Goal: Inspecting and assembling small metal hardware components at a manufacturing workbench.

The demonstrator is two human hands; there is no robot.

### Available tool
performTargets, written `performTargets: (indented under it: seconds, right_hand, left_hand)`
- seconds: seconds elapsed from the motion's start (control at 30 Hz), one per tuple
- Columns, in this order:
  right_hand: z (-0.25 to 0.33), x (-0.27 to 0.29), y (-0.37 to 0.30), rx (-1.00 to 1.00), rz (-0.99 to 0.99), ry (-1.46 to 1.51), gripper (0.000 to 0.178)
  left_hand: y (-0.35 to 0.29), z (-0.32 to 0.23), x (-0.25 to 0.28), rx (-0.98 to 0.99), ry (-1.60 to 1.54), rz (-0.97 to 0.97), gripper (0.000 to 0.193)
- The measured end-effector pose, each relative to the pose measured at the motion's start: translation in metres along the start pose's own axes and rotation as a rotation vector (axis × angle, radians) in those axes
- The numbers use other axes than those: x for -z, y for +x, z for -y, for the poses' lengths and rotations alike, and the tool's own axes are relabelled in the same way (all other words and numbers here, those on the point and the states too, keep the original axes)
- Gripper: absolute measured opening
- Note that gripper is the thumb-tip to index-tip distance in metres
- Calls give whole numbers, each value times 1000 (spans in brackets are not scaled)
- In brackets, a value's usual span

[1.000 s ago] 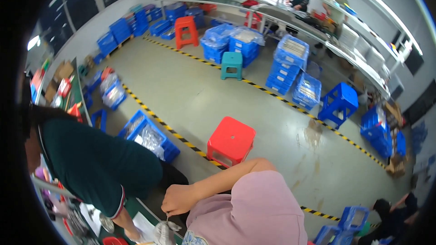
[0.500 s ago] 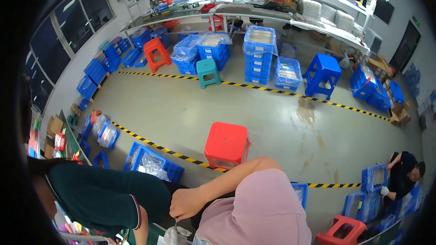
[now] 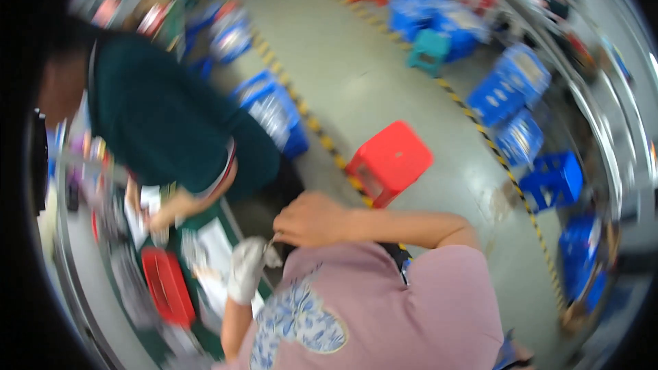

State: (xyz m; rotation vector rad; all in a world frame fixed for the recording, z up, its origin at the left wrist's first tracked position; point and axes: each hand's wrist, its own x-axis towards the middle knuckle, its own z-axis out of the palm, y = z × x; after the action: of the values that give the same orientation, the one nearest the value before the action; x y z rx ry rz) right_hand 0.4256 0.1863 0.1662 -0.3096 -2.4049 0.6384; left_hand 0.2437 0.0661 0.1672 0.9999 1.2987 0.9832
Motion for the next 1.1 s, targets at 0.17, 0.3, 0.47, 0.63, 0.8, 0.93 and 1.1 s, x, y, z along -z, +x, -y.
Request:
performTargets:
  seconds: [0.17,0.3,0.47,0.63,0.8,0.93,1.1]
  right_hand:
    - [1,12,18,337,100,-64,13]
    - [4,3,22,-281,416,338,23]
    - [-3,-3,33,-367,467,527,24]
    - [-5,-1,47,456,187,27,17]
    - [-8,-1,52,-626,804,808,18]
    - [1,-10,38,-403,492,625,17]
    - [-7,-10,48,396,179,118,20]
  left_hand:
    - [-20,1,-23,-317,220,-311,5]
    - [-25,-9,-23,-605,868,-526,18]
    - [-33,-3,-23,-260,265,-452,12]
    - [-39,3,-28,-116,-147,-410,15]
    - [-38,-6,-22,-700,1069,-600,20]
    - [-37,-7,-18,-566,892,-560,13]
    - [-38,-2,-23,-192,89,-402,5]
